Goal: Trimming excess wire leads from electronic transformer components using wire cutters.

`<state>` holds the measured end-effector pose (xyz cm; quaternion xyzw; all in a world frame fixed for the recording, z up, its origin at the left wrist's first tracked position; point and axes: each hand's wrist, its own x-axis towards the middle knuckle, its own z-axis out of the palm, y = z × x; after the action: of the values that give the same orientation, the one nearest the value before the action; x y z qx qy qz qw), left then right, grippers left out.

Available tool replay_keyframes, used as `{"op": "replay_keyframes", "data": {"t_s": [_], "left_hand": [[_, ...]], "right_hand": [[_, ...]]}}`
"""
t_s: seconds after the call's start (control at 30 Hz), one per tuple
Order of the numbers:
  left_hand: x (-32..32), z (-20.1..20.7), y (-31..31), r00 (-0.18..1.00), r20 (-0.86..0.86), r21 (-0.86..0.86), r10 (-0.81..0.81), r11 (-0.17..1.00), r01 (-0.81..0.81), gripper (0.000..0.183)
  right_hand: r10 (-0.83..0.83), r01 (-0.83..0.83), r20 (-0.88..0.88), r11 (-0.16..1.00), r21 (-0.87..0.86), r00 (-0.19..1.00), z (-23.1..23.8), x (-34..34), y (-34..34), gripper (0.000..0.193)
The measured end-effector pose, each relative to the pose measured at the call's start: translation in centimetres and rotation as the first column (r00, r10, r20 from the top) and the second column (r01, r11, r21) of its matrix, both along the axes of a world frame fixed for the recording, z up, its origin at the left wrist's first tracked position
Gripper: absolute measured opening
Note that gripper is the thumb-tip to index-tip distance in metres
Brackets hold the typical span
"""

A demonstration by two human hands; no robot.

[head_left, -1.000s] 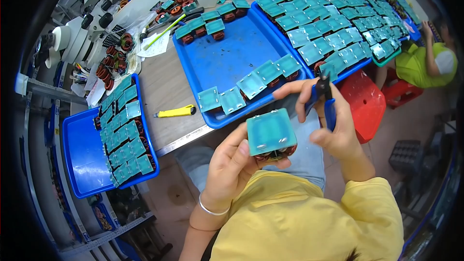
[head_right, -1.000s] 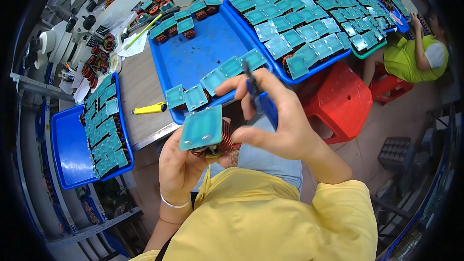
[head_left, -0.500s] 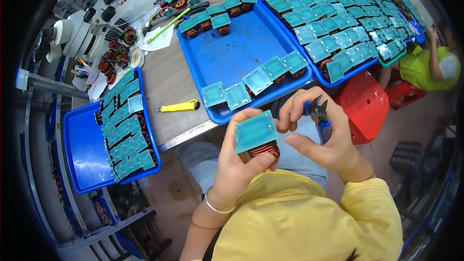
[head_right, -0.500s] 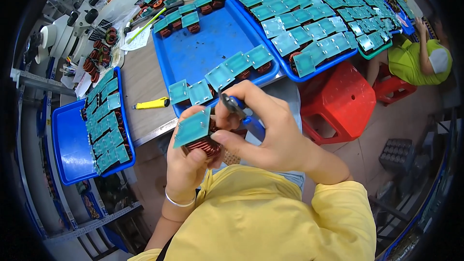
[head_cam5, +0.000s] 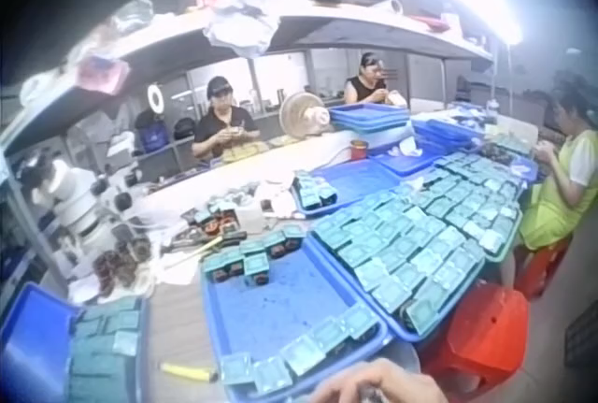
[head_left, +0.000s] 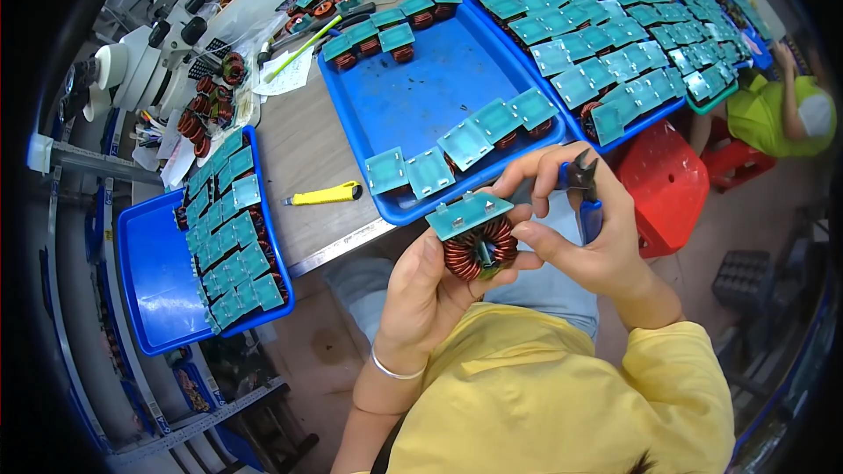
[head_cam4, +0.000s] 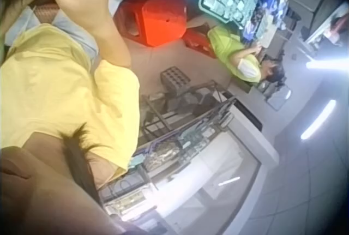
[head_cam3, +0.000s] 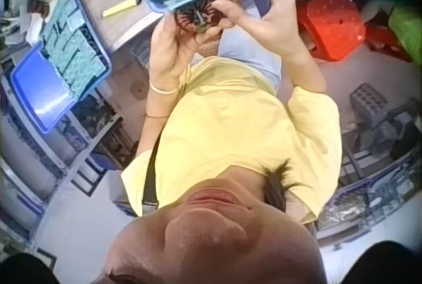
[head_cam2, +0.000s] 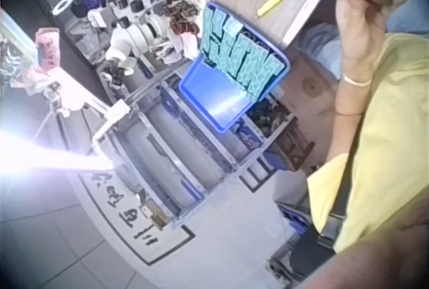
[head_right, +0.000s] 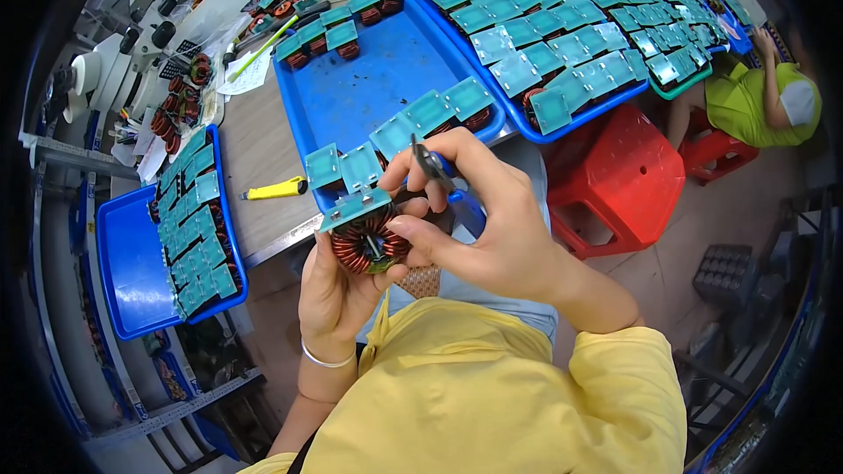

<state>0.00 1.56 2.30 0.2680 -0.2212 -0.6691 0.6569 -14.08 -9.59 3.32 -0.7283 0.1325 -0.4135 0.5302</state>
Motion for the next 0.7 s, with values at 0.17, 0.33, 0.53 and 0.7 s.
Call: {"op": "replay_keyframes", "data": {"t_s": [0.17, 0.33, 0.53, 0.7], "left_hand": [[0.2, 0.0, 0.2, 0.999, 0.012, -0.026, -0.030, 0.999, 0.030, 0.065], [0.1, -0.3, 0.4, 0.998, 0.014, -0.055, -0.061, 0.997, 0.062, 0.062], [-0.6, 0.8, 0.4, 0.993, -0.107, 0.018, 0.059, 0.998, -0.057, 0.080], [-0.6, 0.2, 0.4, 0.992, 0.092, -0.044, 0.088, 0.995, -0.085, 0.089]], "right_hand": [[0.012, -0.020, 0.068, 0.993, 0.113, 0.998, 0.4, 0.0, 0.5, 0.034], [-0.027, 0.028, 0.010, 0.999, -0.023, 1.000, 0.6, 0.0, 0.5, 0.033], [0.002, -0.006, -0.089, 0.999, -0.046, 0.996, 1.2, -0.1, 0.8, 0.031], [-0.090, 0.083, -0.044, 0.987, -0.137, 0.995, 1.1, -0.5, 0.7, 0.031]]}}
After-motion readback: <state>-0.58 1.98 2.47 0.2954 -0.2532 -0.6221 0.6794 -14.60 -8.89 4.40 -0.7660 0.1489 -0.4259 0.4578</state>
